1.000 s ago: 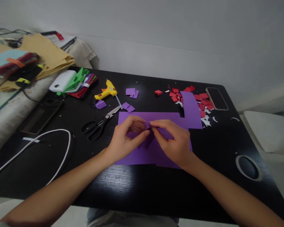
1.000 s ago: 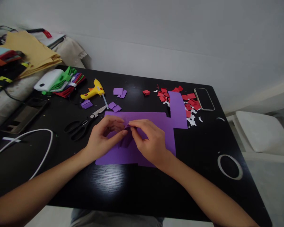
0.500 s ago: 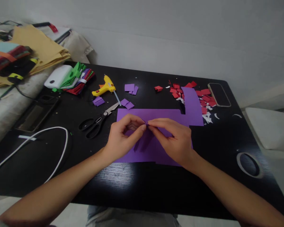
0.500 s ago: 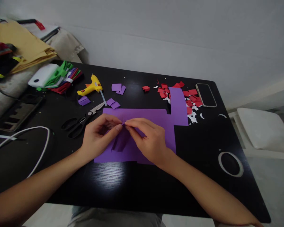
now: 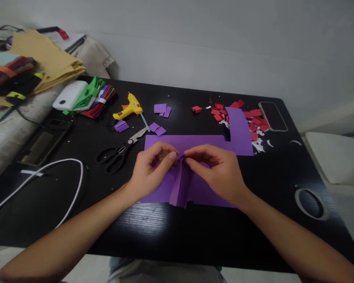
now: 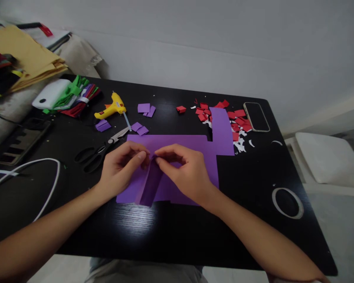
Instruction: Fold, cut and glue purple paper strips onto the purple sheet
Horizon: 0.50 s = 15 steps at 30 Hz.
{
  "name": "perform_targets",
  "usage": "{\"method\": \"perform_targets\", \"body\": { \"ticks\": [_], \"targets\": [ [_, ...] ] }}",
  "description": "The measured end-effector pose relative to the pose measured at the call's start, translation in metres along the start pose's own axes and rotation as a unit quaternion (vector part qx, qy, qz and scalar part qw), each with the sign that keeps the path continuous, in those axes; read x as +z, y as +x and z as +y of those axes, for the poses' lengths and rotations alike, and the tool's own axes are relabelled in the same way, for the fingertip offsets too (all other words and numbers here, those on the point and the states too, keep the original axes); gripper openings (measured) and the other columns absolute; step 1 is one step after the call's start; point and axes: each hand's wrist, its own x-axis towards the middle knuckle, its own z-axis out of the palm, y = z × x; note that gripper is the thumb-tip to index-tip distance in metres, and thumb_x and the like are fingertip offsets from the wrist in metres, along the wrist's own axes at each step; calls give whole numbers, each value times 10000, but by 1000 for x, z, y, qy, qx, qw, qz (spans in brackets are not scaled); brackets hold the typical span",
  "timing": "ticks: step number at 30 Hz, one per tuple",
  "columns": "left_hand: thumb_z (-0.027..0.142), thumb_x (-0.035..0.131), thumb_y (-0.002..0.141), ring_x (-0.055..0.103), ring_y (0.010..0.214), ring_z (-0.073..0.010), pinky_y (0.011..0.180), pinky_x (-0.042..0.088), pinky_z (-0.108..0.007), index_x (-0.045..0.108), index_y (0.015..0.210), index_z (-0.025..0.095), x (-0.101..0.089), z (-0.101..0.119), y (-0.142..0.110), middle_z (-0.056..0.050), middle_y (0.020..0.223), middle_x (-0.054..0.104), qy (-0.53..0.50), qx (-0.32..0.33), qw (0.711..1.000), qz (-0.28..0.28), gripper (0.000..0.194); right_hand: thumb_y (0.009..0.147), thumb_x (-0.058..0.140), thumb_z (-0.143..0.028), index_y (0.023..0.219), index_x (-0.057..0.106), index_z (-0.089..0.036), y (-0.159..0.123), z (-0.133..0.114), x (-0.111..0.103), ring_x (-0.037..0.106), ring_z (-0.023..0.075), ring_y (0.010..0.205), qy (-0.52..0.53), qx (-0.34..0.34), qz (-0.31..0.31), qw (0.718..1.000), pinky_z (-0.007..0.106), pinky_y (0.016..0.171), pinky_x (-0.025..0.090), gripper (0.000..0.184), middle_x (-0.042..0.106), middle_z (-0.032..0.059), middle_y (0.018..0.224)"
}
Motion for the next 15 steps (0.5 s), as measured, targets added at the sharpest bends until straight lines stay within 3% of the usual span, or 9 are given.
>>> {"method": "perform_targets", "body": {
  "ticks": [6,15],
  "targets": [
    [216,679,939,685,812,-176,753,577,-310,702,1013,181,-5,-2,2,-69,911,745,76,117,990,-23,85,808,838,-295,952,833,-232,11,1,-10,794,199,865,126,124,-81,981,346,818,665,157,834,37,928],
    [222,682,959,716,699,-133,664,569,-227,725,964,175,-1,-2,-1,-32,800,773,94,106,990,-10,64,781,884,-314,938,844,-247,11,2,-11,801,208,872,135,123,-85,980,366,843,671,175,839,35,924]
  ]
}}
